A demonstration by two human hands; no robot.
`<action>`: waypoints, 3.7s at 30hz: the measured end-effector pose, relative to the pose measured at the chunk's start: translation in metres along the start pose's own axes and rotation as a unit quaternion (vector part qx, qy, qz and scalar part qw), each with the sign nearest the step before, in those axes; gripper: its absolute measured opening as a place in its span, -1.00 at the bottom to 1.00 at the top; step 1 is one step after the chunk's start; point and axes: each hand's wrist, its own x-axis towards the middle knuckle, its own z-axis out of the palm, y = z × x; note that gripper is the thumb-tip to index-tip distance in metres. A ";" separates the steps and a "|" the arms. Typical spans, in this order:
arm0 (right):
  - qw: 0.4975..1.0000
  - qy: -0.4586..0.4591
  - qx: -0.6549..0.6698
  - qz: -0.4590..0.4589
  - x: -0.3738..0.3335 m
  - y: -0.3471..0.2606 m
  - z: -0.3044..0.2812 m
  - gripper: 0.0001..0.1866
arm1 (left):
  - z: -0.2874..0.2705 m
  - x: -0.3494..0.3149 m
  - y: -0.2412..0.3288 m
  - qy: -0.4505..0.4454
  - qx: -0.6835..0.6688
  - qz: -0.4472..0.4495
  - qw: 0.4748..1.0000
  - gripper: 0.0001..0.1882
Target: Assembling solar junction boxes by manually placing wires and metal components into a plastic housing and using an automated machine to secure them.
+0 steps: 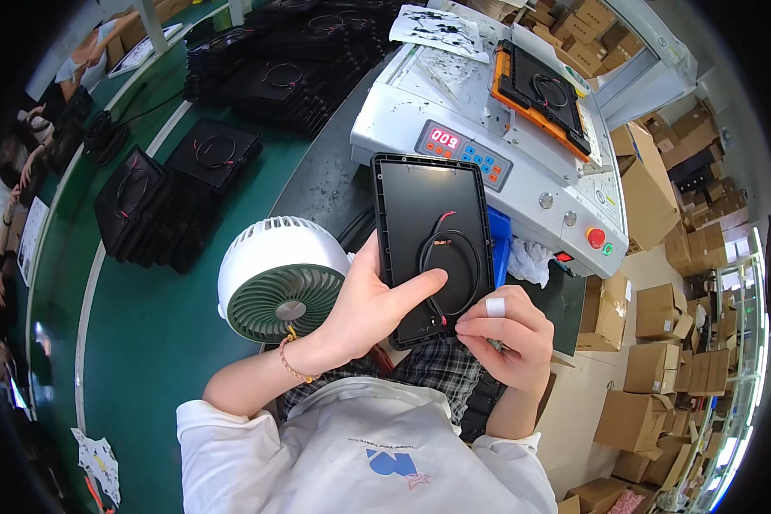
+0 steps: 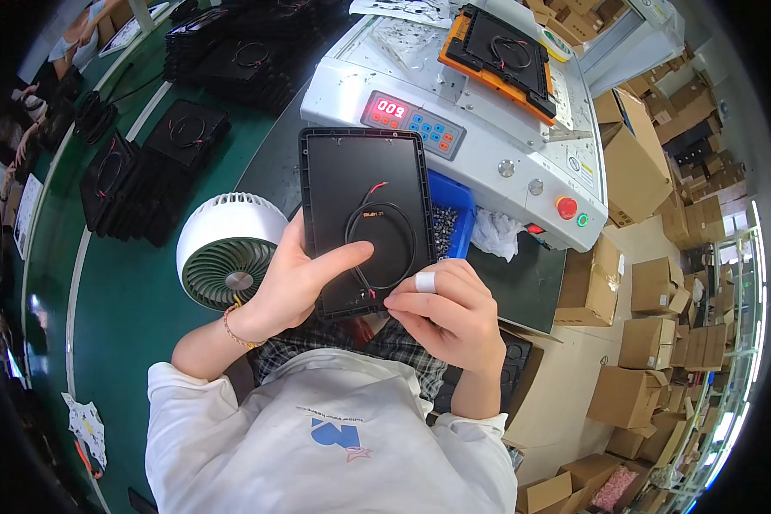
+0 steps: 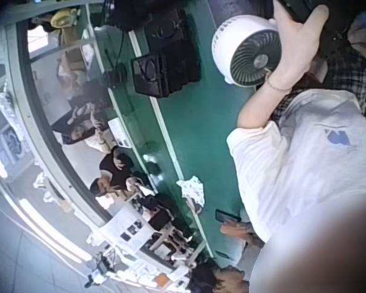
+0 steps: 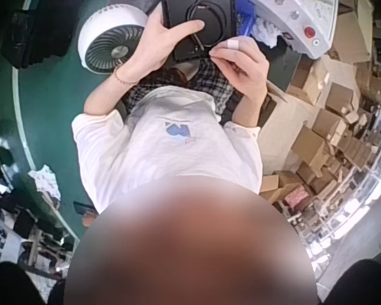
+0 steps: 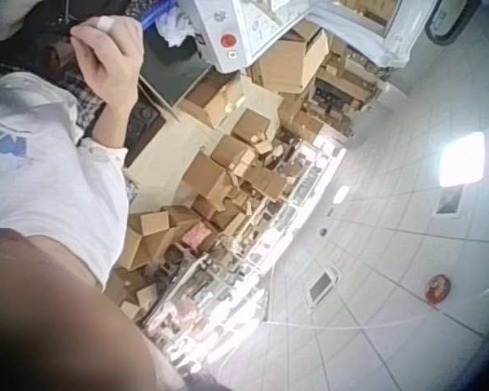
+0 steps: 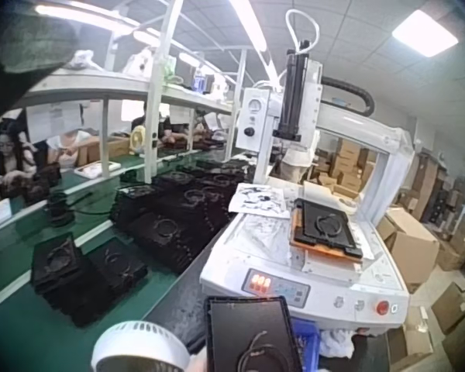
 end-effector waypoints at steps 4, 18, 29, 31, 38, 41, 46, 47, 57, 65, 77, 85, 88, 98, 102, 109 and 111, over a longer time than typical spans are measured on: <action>1.000 0.013 0.019 0.004 0.000 0.001 0.000 -0.75 | 0.001 0.000 -0.001 -0.001 -0.008 -0.013 1.000 -0.51; 1.000 -0.024 0.008 0.001 0.000 0.001 -0.002 -0.70 | 0.000 0.001 -0.002 -0.002 -0.014 -0.010 1.000 -0.54; 1.000 0.015 0.000 -0.022 -0.003 0.001 0.001 -0.67 | 0.001 0.001 -0.003 0.005 -0.023 -0.003 1.000 -0.55; 1.000 0.012 -0.010 -0.014 -0.003 0.001 0.001 -0.69 | 0.001 0.000 -0.003 0.006 -0.009 -0.016 1.000 -0.55; 0.998 0.031 -0.037 -0.031 -0.003 0.001 0.001 -0.68 | 0.002 0.001 -0.004 0.006 -0.023 -0.008 1.000 -0.55; 0.998 0.034 -0.047 -0.030 -0.004 -0.001 0.004 -0.66 | 0.002 0.000 -0.003 0.006 -0.009 -0.002 1.000 -0.55; 0.997 0.032 -0.054 -0.045 -0.005 0.003 0.005 -0.63 | 0.002 -0.001 -0.001 0.018 -0.023 -0.028 0.999 -0.57; 0.996 0.018 -0.058 -0.069 -0.005 0.005 0.005 -0.62 | 0.002 -0.001 -0.001 0.017 -0.024 -0.022 0.999 -0.57; 0.988 -0.025 -0.048 0.148 0.020 -0.006 -0.018 -0.05 | 0.011 0.000 -0.015 0.026 -0.087 0.033 0.995 -0.48; 0.959 -0.139 -0.215 0.121 0.054 -0.023 -0.034 0.08 | 0.024 -0.009 -0.013 -0.061 -0.041 -0.022 0.997 -0.29; 0.904 -0.046 -0.329 0.269 0.003 -0.015 -0.161 -0.05 | 0.084 0.216 0.094 0.040 0.677 0.212 0.704 -0.11; 0.854 -0.005 -0.366 0.370 -0.046 -0.004 -0.196 -0.03 | 0.167 0.267 0.063 0.062 0.790 0.067 0.606 0.38; 0.840 0.024 -0.368 0.398 -0.041 0.005 -0.201 -0.02 | 0.182 0.269 0.057 0.093 0.820 0.003 0.565 0.46; 0.798 0.024 -0.399 0.451 0.093 0.088 -0.168 0.36 | 0.139 0.228 0.137 0.152 0.805 0.128 0.559 0.33; 0.780 0.015 -0.384 0.494 0.158 0.101 -0.125 0.34 | 0.107 0.188 0.161 0.151 0.803 0.123 0.564 0.32; 0.748 -0.025 -0.375 0.548 0.203 0.098 -0.083 0.35 | 0.056 0.132 0.176 0.173 0.806 0.112 0.555 0.37; 0.743 -0.023 -0.379 0.552 0.208 0.099 -0.076 0.34 | 0.048 0.122 0.174 0.163 0.803 0.116 0.561 0.36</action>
